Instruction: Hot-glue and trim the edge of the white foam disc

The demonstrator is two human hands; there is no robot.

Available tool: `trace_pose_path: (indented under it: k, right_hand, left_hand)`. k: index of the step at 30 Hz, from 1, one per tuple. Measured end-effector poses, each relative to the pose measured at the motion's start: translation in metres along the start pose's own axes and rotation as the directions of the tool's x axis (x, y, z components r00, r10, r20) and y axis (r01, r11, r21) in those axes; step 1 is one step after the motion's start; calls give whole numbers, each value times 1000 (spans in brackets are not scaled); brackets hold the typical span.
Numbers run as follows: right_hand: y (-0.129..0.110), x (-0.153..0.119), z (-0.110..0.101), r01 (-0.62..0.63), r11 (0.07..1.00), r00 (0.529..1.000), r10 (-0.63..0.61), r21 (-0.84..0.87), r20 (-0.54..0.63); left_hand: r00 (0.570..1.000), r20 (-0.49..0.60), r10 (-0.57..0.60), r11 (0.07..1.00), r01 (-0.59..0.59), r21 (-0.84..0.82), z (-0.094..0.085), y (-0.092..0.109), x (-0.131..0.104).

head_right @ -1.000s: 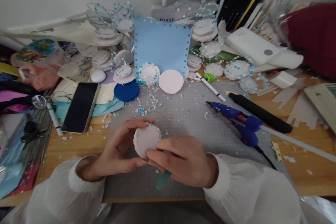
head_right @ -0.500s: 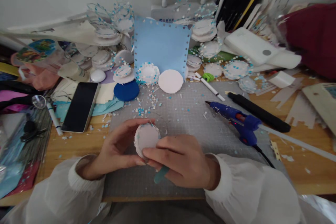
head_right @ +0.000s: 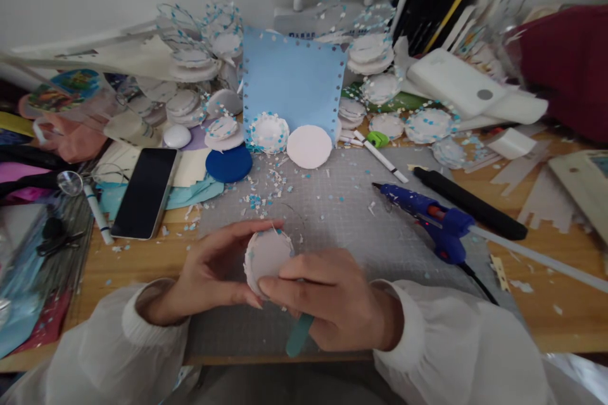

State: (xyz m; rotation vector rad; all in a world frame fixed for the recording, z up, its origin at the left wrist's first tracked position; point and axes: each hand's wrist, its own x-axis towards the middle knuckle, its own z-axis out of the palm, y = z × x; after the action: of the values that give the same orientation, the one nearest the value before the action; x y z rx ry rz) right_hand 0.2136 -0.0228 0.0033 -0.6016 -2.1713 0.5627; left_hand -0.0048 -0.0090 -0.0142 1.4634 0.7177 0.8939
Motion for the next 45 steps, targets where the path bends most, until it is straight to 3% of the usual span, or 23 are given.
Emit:
trace_pose_path:
  k: [8, 20, 24, 30, 32, 35, 39, 42, 45]
  right_hand:
    - [1, -7, 3, 60, 995, 998, -58, -75, 24]
    - [0, 0, 1, 77, 989, 996, -71, -127, 52]
    - [-3, 3, 1, 8, 978, 1000, -12, -209, -17]
    - [-4, -5, -16, -8, 951, 994, -24, -308, -103]
    - [-2, -6, -19, -37, 949, 983, -21, -314, -181]
    - [0, -2, -16, -162, 947, 935, 57, -277, -351]
    - [4, 3, -4, -371, 928, 821, 342, 28, -457]
    - [8, 6, -1, -528, 813, 722, 581, 244, -375]
    - [10, 9, -2, -626, 695, 660, 714, 354, -233]
  left_hand:
    - [999, 34, 4, 1000, -5, 20, -1, -2, 1]
    - [997, 20, -71, 990, 73, -118, 2, -1, 4]
    - [998, 27, -60, 973, 65, -223, 3, 2, 6]
    - [1000, -1, -27, 931, 25, -363, 2, 0, 8]
    - [999, -8, -32, 922, 27, -387, 2, -1, 8]
    - [1000, -14, -15, 920, 8, -391, 1, -3, 7]
    - [999, -33, 31, 927, -41, -372, 1, -2, 7]
    - [999, -22, 46, 938, -51, -343, 1, -1, 6]
    - [999, 0, 50, 951, -48, -307, 0, -2, 5]
